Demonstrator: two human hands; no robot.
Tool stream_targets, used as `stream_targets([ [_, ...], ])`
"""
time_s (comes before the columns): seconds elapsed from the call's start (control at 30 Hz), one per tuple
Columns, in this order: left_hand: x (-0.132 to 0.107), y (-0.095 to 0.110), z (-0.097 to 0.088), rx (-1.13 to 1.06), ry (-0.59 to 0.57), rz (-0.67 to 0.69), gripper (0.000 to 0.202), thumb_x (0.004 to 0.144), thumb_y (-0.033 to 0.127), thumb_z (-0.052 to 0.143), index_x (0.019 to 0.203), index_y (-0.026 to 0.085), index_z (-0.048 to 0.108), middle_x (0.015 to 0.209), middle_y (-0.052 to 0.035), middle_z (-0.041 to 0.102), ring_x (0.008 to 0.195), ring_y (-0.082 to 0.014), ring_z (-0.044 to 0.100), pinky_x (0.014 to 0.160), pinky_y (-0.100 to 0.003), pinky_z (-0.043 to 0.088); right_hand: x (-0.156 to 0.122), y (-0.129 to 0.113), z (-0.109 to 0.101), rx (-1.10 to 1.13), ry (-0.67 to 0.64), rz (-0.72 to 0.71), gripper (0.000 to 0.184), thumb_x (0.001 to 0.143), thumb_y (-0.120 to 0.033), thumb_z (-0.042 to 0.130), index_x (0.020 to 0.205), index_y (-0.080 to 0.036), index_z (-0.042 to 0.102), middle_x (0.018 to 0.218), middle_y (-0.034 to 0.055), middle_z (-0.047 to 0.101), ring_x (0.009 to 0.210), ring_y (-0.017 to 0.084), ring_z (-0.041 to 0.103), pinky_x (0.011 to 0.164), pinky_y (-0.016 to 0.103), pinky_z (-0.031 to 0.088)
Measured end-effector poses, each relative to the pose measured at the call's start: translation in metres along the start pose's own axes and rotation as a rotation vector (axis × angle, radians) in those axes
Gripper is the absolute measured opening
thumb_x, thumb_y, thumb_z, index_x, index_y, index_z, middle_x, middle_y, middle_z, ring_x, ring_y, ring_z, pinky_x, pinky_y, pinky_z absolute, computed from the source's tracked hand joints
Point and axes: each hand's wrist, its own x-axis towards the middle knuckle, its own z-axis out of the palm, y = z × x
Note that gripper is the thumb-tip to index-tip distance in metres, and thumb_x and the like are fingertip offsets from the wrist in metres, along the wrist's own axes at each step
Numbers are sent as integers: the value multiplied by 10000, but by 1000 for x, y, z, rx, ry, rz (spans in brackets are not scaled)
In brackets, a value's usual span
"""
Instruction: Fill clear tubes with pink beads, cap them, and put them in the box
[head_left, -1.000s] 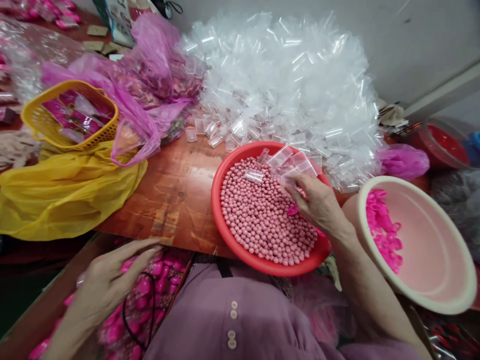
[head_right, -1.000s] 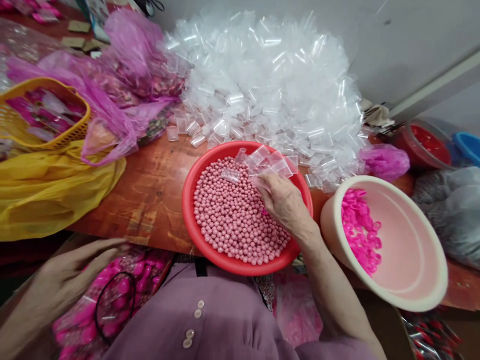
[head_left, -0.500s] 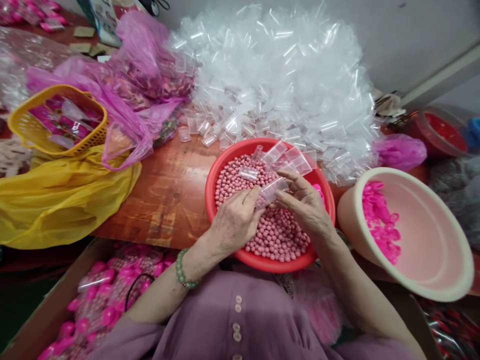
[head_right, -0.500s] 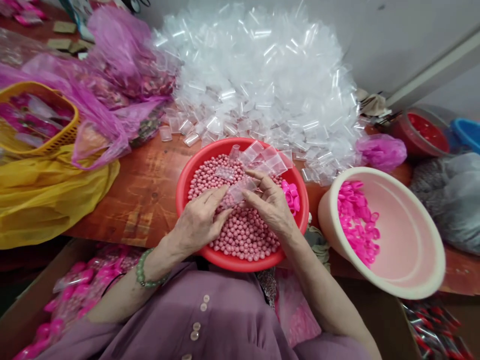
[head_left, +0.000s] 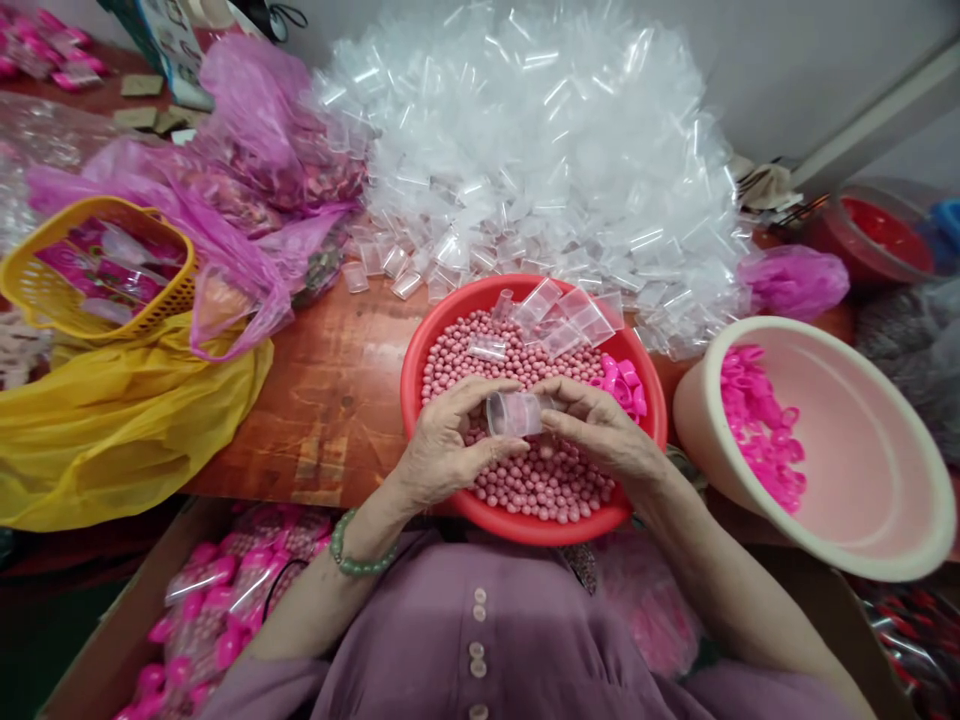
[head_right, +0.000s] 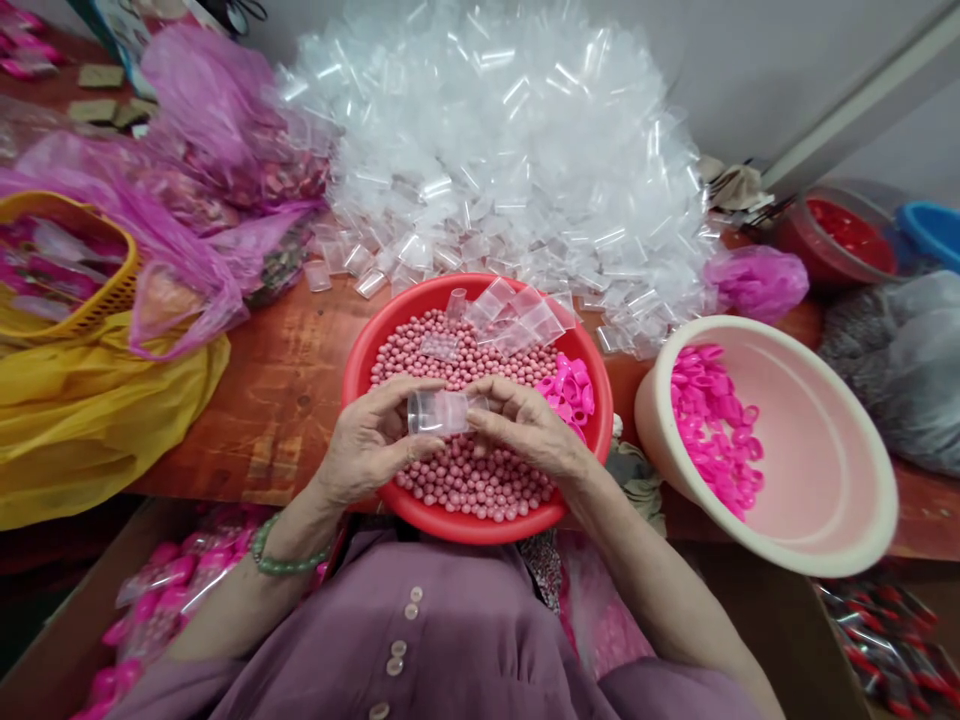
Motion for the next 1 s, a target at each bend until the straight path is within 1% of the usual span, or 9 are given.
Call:
stream_targets([
  [0.13, 3, 1, -1, -60, 25, 12, 389, 774, 376, 772, 1100, 183, 687, 1007, -64, 677, 950, -188, 614, 861, -312, 496, 1, -7, 8, -475, -3, -293, 370, 868, -390, 694, 1192, -220, 645, 1128, 80, 687, 1022, 206, 654, 868, 346, 544],
  [0.33, 2, 4, -1, -59, 39, 18, 391, 774, 393, 768, 1102, 191, 705, 1000, -69, 646, 948, -192, 601, 874, -328, 503, 0, -9, 19, -801, 29, -587, 341, 928, -339, 618, 1219, -165, 574, 1044, 100, 704, 955, 196, 666, 821, 327, 550],
  [0.53, -6, 9, 3, -155, 115, -19, 359, 837, 408, 700, 1136, 209, 688, 1095, -80, 642, 1057, -208, 609, 930, -332, 504, -8, -14, 24, -1058, 47, -588, 357, 989, -368, 495, 1261, -137, 506, 1067, 127, 710, 948, 230, 665, 814, 368, 530],
  [0.63, -5, 17, -9, -252, 220, -63, 376, 928, 453, 562, 1212, 218, 635, 1109, -87, 677, 1012, -202, 652, 885, -331, 528, -15, -13, 13, -1210, 63, -491, 342, 969, -366, 534, 1210, -124, 547, 1011, 118, 715, 906, 244, 656, 833, 397, 511],
  [0.7, 2, 23, -22, -143, 232, -21, 375, 931, 451, 560, 1219, 222, 627, 1097, -75, 697, 970, -190, 664, 877, -323, 528, -16, -13, 1, -1293, 79, -435, 356, 963, -357, 546, 1224, -114, 555, 1015, 123, 714, 926, 252, 644, 848, 404, 504],
  [0.73, 8, 25, -29, -16, 173, 13, 368, 908, 438, 603, 1201, 217, 637, 1093, -69, 702, 965, -189, 661, 886, -320, 523, -15, -13, -5, -1334, 85, -410, 378, 959, -353, 554, 1247, -109, 550, 1024, 129, 711, 942, 258, 635, 849, 404, 502],
  [0.83, 29, 26, -43, 535, -145, 92, 339, 877, 375, 652, 1148, 172, 650, 1054, -90, 697, 969, -218, 636, 900, -356, 515, -3, -20, -23, -1509, 79, -333, 370, 932, -324, 593, 1233, -109, 583, 970, 134, 708, 918, 284, 601, 796, 409, 491],
  [0.93, 43, 20, -44, 1015, -410, 104, 216, 924, 226, 509, 1014, 107, 666, 923, -138, 664, 909, -261, 603, 835, -414, 523, 16, -26, -35, -1692, -31, -278, 137, 906, -207, 579, 989, -141, 664, 846, 122, 689, 837, 281, 567, 730, 400, 454],
  [1.0, 43, 14, -42, 1168, -525, 150, 233, 897, 113, 433, 899, 108, 665, 877, -156, 640, 894, -278, 584, 831, -445, 513, 28, -25, -40, -1763, -112, -278, 114, 868, -123, 553, 848, -159, 660, 794, 124, 666, 806, 275, 546, 720, 409, 434],
])
